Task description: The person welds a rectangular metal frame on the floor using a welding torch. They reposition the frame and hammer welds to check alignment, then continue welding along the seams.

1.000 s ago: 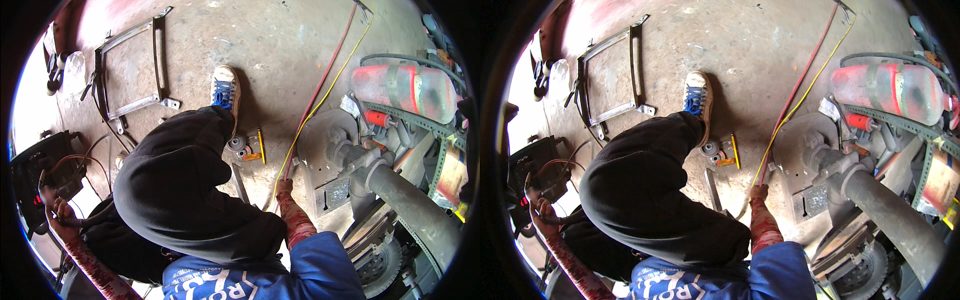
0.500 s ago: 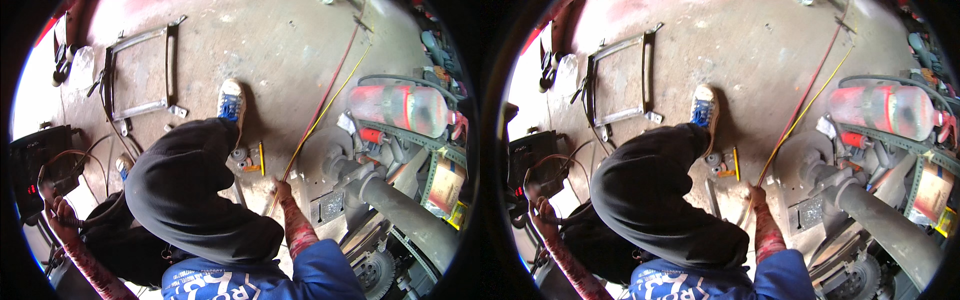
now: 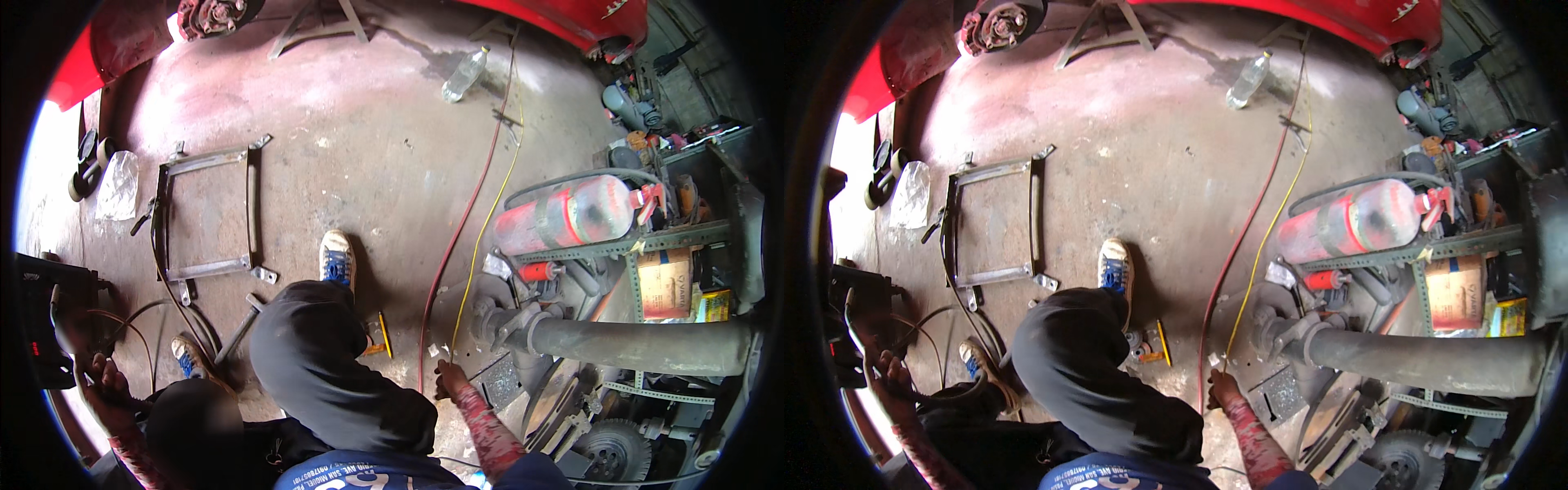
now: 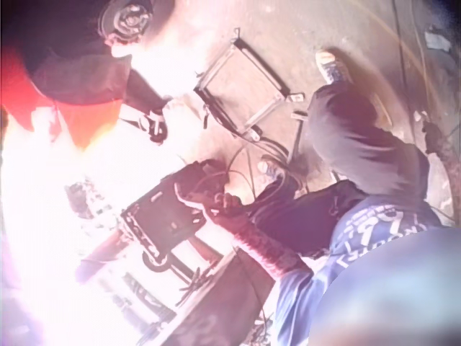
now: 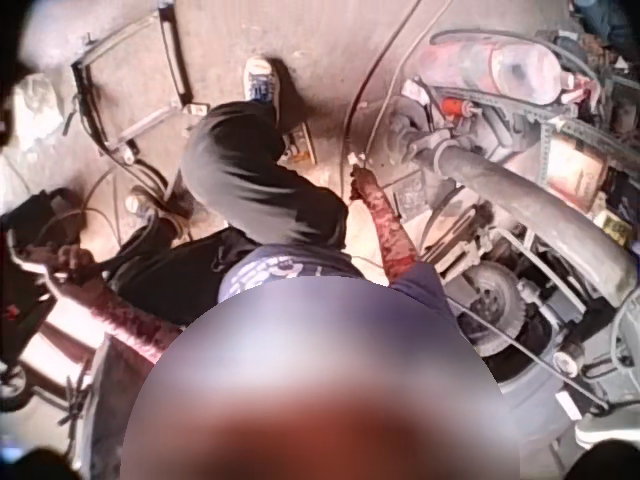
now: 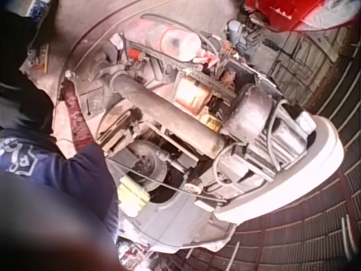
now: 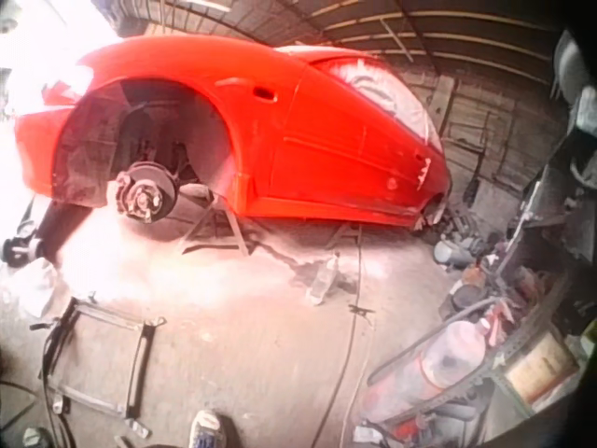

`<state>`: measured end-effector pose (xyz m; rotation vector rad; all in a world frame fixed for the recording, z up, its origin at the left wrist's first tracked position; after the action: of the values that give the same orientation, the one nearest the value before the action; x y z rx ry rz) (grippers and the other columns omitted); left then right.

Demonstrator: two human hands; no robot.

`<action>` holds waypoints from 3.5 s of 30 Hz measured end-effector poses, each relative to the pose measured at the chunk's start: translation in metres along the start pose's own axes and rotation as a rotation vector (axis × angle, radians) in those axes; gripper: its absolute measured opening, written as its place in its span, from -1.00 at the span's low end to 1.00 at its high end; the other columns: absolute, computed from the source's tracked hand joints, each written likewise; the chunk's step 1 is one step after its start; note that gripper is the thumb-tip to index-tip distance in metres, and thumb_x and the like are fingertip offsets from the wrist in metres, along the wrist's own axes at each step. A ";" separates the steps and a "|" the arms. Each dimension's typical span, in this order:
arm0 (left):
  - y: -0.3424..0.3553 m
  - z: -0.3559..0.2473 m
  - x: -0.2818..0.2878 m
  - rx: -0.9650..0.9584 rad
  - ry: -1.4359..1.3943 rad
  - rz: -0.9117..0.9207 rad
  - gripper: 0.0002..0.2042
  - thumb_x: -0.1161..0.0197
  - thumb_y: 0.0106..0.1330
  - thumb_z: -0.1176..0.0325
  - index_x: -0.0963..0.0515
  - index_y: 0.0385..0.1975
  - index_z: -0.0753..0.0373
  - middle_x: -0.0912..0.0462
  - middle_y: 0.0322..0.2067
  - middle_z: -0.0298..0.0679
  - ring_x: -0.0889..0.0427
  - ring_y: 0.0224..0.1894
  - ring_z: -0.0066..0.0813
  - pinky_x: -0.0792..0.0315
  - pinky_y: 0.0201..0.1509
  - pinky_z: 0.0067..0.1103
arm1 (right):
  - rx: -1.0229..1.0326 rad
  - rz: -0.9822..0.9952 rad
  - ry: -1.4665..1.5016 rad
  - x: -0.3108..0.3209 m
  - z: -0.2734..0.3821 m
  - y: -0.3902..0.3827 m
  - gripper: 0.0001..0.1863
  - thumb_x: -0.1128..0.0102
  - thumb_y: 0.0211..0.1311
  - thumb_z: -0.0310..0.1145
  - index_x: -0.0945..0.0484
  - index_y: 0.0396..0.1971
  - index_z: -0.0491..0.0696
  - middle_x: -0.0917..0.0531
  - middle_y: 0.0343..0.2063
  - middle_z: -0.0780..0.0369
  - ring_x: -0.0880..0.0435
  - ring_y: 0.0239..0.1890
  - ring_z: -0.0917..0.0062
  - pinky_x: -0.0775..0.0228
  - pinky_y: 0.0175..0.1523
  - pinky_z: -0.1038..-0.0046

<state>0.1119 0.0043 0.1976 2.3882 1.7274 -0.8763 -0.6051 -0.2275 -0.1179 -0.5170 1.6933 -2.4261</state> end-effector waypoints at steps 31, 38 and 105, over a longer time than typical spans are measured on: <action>-0.075 0.020 -0.011 0.121 0.180 -0.016 -0.56 0.02 0.41 -0.12 -0.46 -0.14 0.18 -0.44 -0.61 -0.38 -0.37 -0.76 -0.66 -0.25 -0.73 -0.74 | 1.499 0.598 -0.874 -0.385 0.302 -0.335 -0.73 -0.20 0.27 -0.30 -0.62 -0.17 -0.17 -0.70 -0.33 0.00 -0.73 -0.28 0.28 -0.53 -0.21 0.38; -0.090 0.206 -0.040 0.195 0.888 0.224 -0.50 -0.17 0.33 0.08 -0.32 0.15 0.24 -0.58 -0.52 -0.13 -0.56 -0.66 -0.41 -0.41 -0.65 -0.47 | 0.483 0.750 -0.254 -0.414 0.162 -0.190 -0.51 0.03 0.42 0.08 -0.55 -0.06 -0.07 -0.65 -0.35 0.30 -0.61 -0.41 0.61 -0.41 -0.32 0.56; -0.005 0.431 -0.040 0.345 1.603 0.109 -0.50 -0.18 0.28 0.11 -0.25 0.07 0.29 -0.60 -0.32 0.35 -0.58 -0.19 0.36 -0.44 -0.15 -0.01 | 0.264 0.203 0.004 -0.422 0.155 0.048 -0.61 -0.18 0.13 -0.12 -0.72 -0.38 -0.20 -0.74 -0.49 0.10 -0.69 -0.42 0.43 -0.48 -0.23 0.35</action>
<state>-0.0754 -0.1878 -0.1421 3.6267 1.5397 1.3083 -0.1608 -0.2534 -0.1989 -0.2889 1.3241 -2.4484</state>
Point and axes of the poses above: each hand's wrist, its own y-axis towards the middle knuckle, its own x-axis out of the back of the hand, z = x × y, the point moved 8 cm from there along y, towards the middle knuckle
